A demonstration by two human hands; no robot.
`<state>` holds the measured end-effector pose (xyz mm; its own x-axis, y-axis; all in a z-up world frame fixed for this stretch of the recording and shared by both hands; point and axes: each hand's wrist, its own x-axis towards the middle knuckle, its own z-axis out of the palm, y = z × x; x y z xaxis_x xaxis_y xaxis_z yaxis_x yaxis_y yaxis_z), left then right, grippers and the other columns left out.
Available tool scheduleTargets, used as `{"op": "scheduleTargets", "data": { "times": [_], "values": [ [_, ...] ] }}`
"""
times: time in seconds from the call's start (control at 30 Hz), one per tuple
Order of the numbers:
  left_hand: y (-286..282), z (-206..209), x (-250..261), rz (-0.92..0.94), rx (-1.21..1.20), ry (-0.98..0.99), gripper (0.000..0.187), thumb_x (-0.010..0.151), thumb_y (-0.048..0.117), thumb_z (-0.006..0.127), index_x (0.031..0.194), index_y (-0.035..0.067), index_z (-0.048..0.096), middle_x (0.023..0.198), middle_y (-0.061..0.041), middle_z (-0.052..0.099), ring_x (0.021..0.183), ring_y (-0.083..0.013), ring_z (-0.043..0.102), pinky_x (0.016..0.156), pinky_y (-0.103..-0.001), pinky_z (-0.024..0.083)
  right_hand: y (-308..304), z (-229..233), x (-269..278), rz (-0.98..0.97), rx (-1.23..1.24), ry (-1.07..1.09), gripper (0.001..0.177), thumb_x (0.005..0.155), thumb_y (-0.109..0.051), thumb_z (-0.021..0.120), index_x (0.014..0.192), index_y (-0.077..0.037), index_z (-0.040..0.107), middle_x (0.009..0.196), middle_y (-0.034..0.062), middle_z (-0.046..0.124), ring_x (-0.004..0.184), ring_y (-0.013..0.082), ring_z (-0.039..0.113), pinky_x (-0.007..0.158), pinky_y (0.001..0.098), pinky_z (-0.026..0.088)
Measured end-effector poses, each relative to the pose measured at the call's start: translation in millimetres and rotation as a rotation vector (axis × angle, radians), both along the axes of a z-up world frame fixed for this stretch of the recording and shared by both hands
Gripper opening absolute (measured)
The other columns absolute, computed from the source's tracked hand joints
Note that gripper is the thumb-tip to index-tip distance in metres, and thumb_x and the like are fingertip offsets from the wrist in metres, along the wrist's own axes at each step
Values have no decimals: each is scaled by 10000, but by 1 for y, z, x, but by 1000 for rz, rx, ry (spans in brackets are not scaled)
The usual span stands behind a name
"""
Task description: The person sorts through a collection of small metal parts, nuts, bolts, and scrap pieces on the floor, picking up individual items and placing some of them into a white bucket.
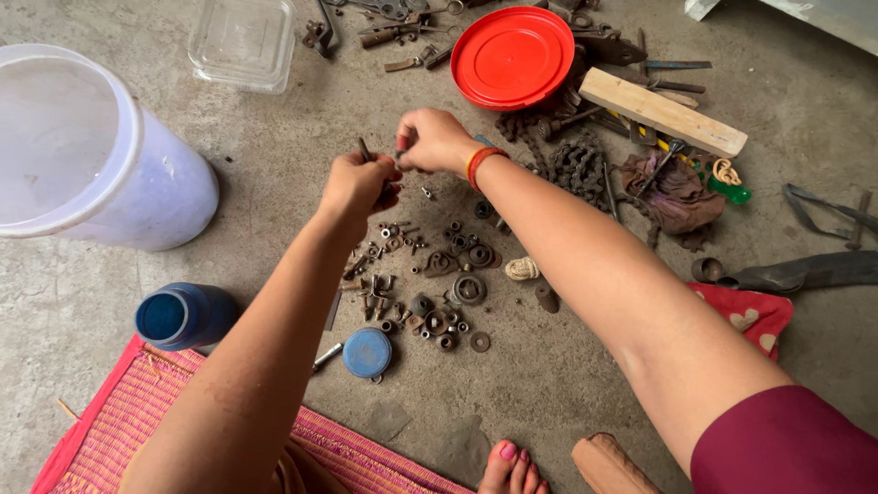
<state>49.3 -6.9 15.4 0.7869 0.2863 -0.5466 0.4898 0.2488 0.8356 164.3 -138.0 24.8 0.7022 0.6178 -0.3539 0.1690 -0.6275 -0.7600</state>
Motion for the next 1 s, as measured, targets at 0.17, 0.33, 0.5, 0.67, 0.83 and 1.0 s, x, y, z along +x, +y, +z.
{"op": "scheduleTargets", "data": {
  "times": [0.17, 0.33, 0.5, 0.67, 0.83, 1.0],
  "values": [
    [28, 22, -2, 89, 26, -103, 129, 926, 94, 668, 994, 4, 607, 773, -96, 656, 633, -192, 620, 560, -331, 544, 34, 31, -10, 3, 130, 11, 160, 785, -10, 788, 895, -81, 697, 820, 33, 710, 663, 98, 661, 547, 266, 553],
    [75, 58, -11, 155, 34, -228, 75, 904, 65, 665, 966, 40, 631, 808, -62, 669, 667, -164, 663, 593, -318, 586, 79, 54, -11, 20, 352, -57, 123, 791, -15, 776, 890, -60, 718, 777, 33, 734, 626, 92, 691, 514, 262, 558],
    [123, 120, -36, 247, 111, -297, 74, 905, 60, 640, 978, 70, 645, 841, -56, 699, 692, -156, 681, 601, -320, 574, 138, 99, -18, 73, 461, -114, 126, 769, -9, 762, 878, -46, 712, 755, 28, 740, 592, 94, 725, 497, 265, 601],
    [165, 161, -77, 333, 258, -270, 105, 895, 61, 663, 991, 101, 647, 860, -34, 701, 731, -128, 698, 634, -299, 590, 203, 126, -48, 171, 473, -185, 157, 709, 24, 751, 847, -42, 716, 734, 52, 747, 589, 111, 753, 480, 276, 611],
    [199, 156, -106, 425, 254, -282, 78, 896, 36, 608, 945, 77, 653, 852, -36, 706, 704, -127, 671, 606, -303, 591, 268, 110, -88, 182, 410, -276, 113, 732, -43, 741, 841, -33, 716, 750, 127, 759, 632, 188, 780, 516, 336, 607],
    [228, 138, -125, 438, 502, -271, 120, 900, -22, 621, 966, 48, 693, 880, -55, 720, 712, -104, 632, 583, -251, 503, 305, 94, -114, 254, 451, -490, 232, 652, -123, 813, 849, -40, 722, 855, 192, 748, 800, 299, 756, 639, 380, 595]
  ]
}}
